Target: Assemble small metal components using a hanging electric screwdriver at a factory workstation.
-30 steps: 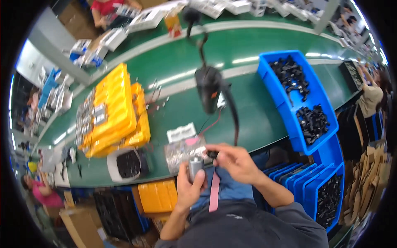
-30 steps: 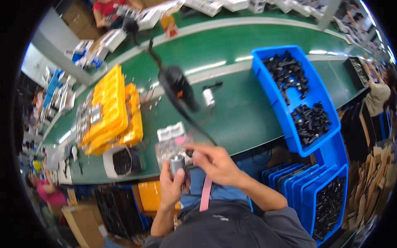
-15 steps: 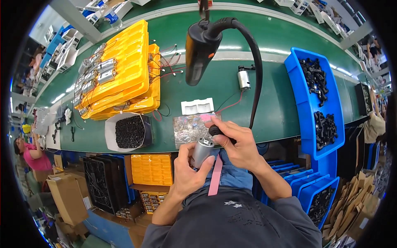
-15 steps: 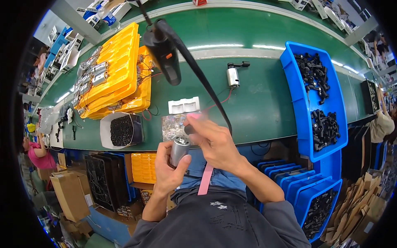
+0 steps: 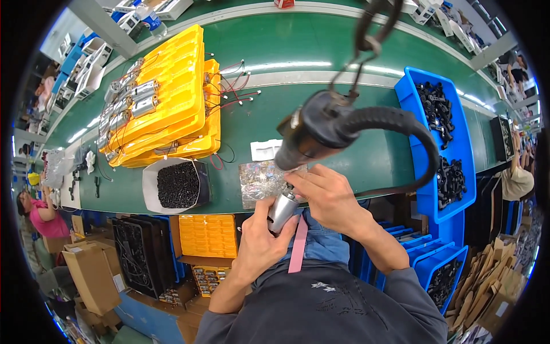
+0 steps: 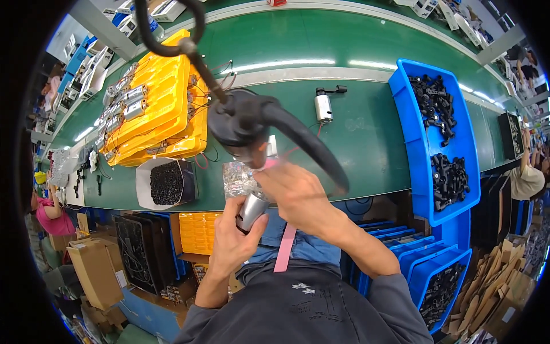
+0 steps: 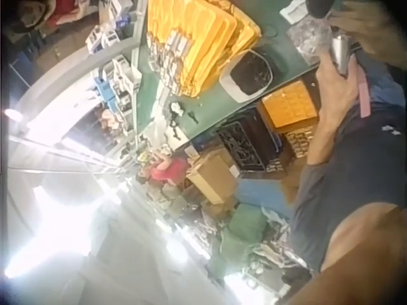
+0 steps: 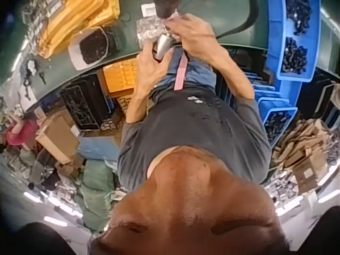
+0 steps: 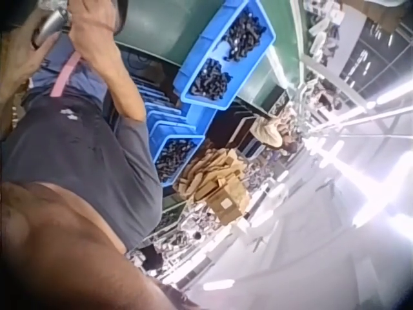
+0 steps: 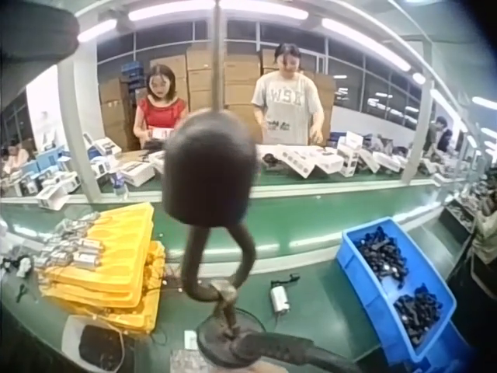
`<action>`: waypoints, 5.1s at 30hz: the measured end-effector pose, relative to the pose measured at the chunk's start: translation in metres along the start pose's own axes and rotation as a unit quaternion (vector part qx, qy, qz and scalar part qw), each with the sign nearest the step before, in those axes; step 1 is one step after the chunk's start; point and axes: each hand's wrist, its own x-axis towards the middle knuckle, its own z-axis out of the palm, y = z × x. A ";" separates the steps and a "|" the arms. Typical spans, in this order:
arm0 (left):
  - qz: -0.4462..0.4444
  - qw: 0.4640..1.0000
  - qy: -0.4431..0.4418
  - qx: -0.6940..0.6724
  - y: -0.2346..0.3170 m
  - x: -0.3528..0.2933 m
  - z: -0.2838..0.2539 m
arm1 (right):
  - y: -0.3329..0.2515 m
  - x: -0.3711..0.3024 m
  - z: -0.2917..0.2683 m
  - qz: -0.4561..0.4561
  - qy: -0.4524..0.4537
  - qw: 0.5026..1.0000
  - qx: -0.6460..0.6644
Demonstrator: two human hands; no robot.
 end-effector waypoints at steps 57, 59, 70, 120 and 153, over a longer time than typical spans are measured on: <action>0.040 0.923 0.192 0.330 -0.040 0.083 0.065 | 0.078 0.081 0.041 0.133 -0.109 0.980 -0.096; 0.046 0.919 0.206 0.333 -0.042 0.085 0.069 | 0.080 0.081 0.037 0.125 -0.113 0.982 -0.081; 0.160 0.900 0.319 0.249 -0.043 0.055 -0.034 | 0.061 0.055 0.004 0.176 -0.026 0.962 -0.207; 0.251 0.964 0.066 0.051 -0.047 0.063 0.030 | -0.011 0.034 -0.029 -0.014 0.187 0.852 0.488; 0.203 0.971 0.038 0.118 -0.047 0.136 0.011 | 0.025 0.111 -0.002 -0.008 0.238 0.925 0.296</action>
